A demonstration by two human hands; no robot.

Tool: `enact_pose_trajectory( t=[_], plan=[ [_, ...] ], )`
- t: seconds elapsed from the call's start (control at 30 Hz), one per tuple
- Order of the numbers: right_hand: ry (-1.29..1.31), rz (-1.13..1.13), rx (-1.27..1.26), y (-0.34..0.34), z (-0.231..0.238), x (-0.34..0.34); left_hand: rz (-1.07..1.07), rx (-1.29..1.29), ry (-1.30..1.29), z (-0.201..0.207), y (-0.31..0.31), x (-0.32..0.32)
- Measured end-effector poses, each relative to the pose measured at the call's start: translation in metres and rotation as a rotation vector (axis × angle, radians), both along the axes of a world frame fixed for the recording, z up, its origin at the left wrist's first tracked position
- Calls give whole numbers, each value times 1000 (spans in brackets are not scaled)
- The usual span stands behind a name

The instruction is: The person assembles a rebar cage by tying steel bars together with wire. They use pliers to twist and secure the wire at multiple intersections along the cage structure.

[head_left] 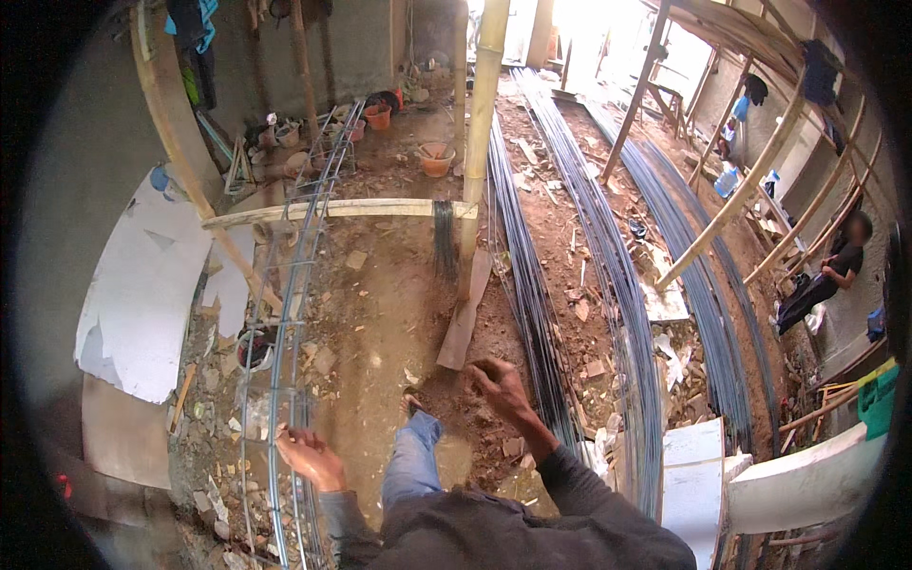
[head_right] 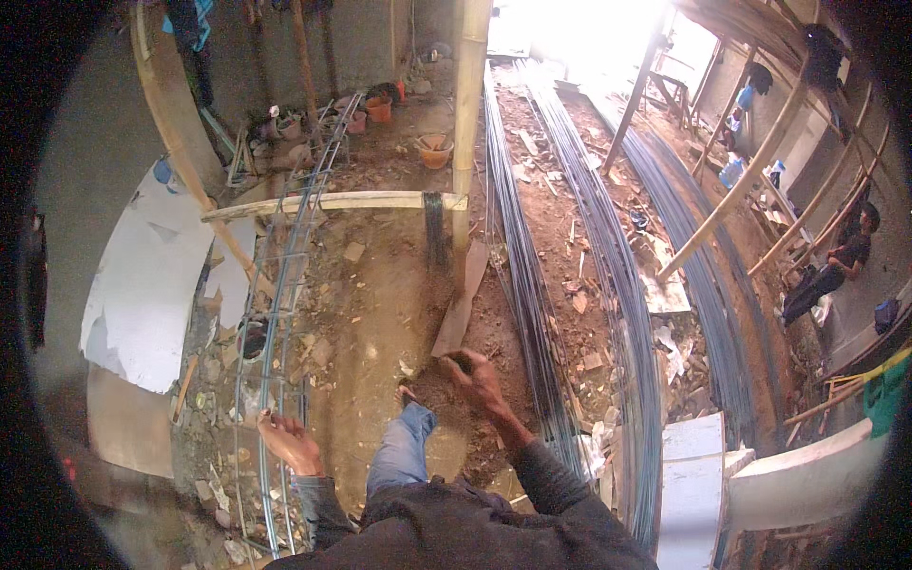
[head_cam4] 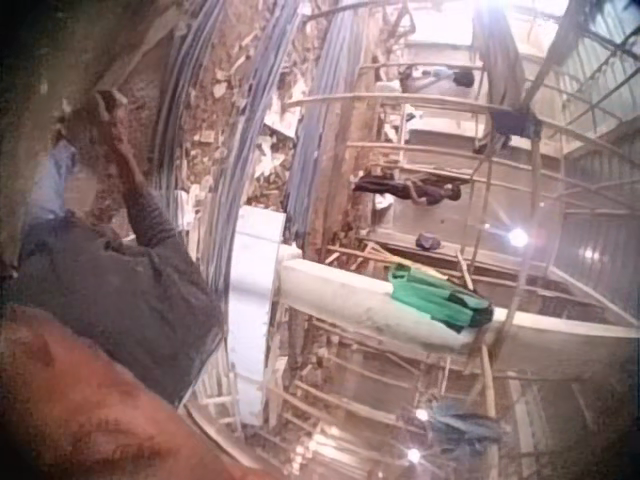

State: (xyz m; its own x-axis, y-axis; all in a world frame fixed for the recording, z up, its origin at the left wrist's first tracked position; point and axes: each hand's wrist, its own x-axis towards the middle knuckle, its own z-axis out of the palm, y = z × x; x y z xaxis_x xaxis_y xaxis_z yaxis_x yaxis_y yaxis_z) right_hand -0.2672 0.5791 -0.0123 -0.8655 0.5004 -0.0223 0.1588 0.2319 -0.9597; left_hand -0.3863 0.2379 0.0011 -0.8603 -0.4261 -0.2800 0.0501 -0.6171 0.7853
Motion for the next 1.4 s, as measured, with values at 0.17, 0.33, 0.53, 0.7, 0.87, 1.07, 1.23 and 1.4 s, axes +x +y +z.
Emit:
enact_pose_trajectory(
  t=[0.17, 0.33, 0.53, 0.7, 0.87, 1.07, 1.23, 1.4],
  plan=[
    [-40, -75, 127, 103, -5, -145, -56, -13, -64, -22, 69, -92],
    [6, -227, 363, 207, -23, -299, -166, 143, -119, -10, 124, -193],
    [-40, -390, 389, 296, -64, -441, -309, 128, -88, 9, 153, -282],
    [26, -439, 261, 323, -103, -485, -411, 105, -16, 25, 174, -315],
    [162, -434, 189, 359, -128, -509, -456, 161, -80, 40, 203, -323],
    [233, -442, 218, 353, -67, -513, -406, 102, -62, 67, 235, -312],
    [540, -494, 308, 331, 49, -507, -326, 56, 12, 82, 275, -280],
    [898, -333, 282, 296, 185, -442, -378, 138, -36, 99, 323, -256]
  ],
)
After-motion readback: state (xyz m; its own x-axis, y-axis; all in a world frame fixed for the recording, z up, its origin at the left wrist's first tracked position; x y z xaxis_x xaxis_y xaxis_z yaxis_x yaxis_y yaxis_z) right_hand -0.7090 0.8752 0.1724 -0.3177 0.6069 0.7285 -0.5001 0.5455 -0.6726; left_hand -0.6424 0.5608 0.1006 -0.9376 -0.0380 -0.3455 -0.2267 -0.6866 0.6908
